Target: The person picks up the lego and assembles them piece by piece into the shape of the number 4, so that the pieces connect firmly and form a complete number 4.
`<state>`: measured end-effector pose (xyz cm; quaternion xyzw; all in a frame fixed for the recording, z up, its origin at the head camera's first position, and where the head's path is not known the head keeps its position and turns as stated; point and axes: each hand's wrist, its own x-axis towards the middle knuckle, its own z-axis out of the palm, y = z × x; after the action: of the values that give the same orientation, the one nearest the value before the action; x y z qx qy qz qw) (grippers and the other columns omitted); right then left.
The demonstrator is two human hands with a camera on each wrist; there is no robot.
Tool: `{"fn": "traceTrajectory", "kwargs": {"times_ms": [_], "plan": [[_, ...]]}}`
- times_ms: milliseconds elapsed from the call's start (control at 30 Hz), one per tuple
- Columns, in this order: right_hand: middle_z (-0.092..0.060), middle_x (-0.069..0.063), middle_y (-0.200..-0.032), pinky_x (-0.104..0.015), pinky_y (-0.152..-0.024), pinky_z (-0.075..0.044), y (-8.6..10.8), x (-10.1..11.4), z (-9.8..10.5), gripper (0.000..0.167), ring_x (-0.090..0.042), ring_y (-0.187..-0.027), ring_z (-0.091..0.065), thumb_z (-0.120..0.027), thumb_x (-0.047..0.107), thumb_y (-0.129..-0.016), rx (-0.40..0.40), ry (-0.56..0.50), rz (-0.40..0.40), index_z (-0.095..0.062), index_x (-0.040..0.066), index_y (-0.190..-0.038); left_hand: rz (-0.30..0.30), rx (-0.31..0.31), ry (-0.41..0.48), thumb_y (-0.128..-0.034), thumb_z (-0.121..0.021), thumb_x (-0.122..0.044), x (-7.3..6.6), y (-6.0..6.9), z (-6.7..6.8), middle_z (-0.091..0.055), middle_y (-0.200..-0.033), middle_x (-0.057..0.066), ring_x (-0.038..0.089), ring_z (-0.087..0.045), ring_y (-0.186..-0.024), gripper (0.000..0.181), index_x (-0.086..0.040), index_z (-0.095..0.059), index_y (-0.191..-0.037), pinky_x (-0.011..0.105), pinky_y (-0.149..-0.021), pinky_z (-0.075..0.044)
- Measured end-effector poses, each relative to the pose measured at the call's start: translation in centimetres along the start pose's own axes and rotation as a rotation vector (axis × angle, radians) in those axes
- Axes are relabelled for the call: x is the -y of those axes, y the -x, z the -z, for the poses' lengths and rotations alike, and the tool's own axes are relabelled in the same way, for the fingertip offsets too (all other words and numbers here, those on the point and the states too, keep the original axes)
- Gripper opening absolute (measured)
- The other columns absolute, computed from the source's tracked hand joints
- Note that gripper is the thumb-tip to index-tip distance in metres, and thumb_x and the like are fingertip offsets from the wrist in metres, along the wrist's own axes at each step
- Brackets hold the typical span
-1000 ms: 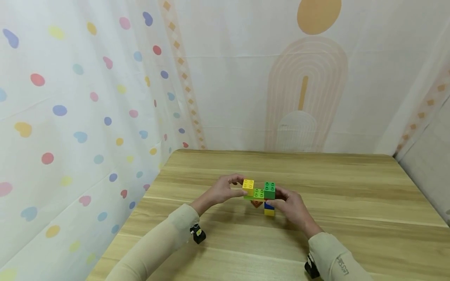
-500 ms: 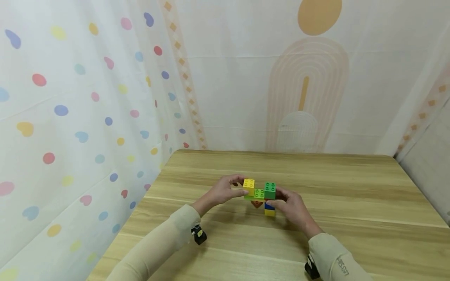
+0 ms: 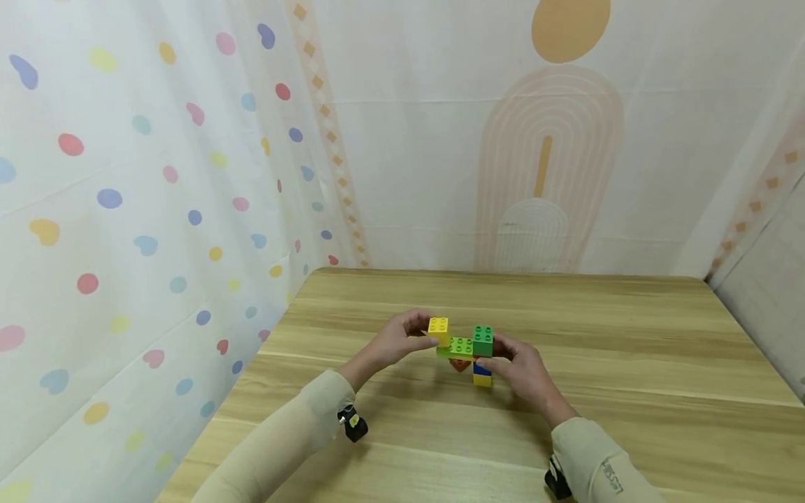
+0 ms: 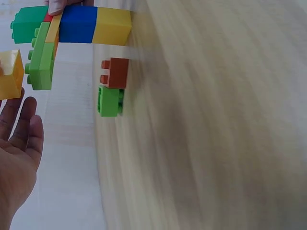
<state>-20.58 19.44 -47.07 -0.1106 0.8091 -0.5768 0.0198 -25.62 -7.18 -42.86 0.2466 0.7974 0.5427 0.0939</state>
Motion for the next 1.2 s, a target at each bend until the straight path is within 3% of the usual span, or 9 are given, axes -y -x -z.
{"fn": "traceTrajectory", "kwargs": {"times_ms": [400,633,800,1200], "plan": [[-0.064,-0.014,-0.118,-0.027,-0.082,-0.051,0.1,0.2,0.0,0.054,-0.025,-0.105,-0.060,-0.074,0.027,-0.091,-0.034,0.005,-0.011,-0.055,0.002,-0.135,-0.005,0.036,0.084,-0.0915,-0.073,-0.014,0.2,0.5,-0.3,-0.067,-0.110,0.005,0.017,-0.064,-0.101,0.032,-0.007,-0.064,-0.122,0.032,-0.085,-0.054],[-0.059,-0.017,-0.122,-0.034,-0.084,-0.050,-0.1,0.5,-0.4,0.056,-0.031,-0.110,-0.057,-0.073,0.027,-0.092,-0.020,0.034,-0.030,-0.050,0.001,-0.137,-0.025,0.038,0.073,-0.0919,-0.073,-0.013,0.3,0.4,-0.4,-0.067,-0.110,0.004,0.017,-0.065,-0.101,0.033,-0.007,-0.064,-0.123,0.032,-0.084,-0.054],[-0.059,-0.015,-0.123,-0.032,-0.084,-0.050,-0.2,0.5,-0.9,0.062,-0.026,-0.107,-0.058,-0.076,0.035,-0.089,-0.014,-0.003,-0.053,-0.051,0.004,-0.136,-0.037,0.044,0.059,-0.0919,-0.072,-0.013,0.4,0.4,-0.5,-0.068,-0.110,0.003,0.016,-0.065,-0.099,0.033,-0.008,-0.064,-0.123,0.032,-0.083,-0.054],[-0.062,-0.015,-0.122,-0.031,-0.084,-0.049,-0.6,0.1,-1.6,0.048,-0.025,-0.105,-0.059,-0.071,0.029,-0.094,-0.048,-0.042,-0.055,-0.056,0.004,-0.132,-0.028,0.051,0.046,-0.0922,-0.073,-0.016,0.2,0.2,-0.7,-0.067,-0.112,0.002,0.016,-0.064,-0.101,0.034,-0.009,-0.063,-0.124,0.032,-0.085,-0.053]]}}
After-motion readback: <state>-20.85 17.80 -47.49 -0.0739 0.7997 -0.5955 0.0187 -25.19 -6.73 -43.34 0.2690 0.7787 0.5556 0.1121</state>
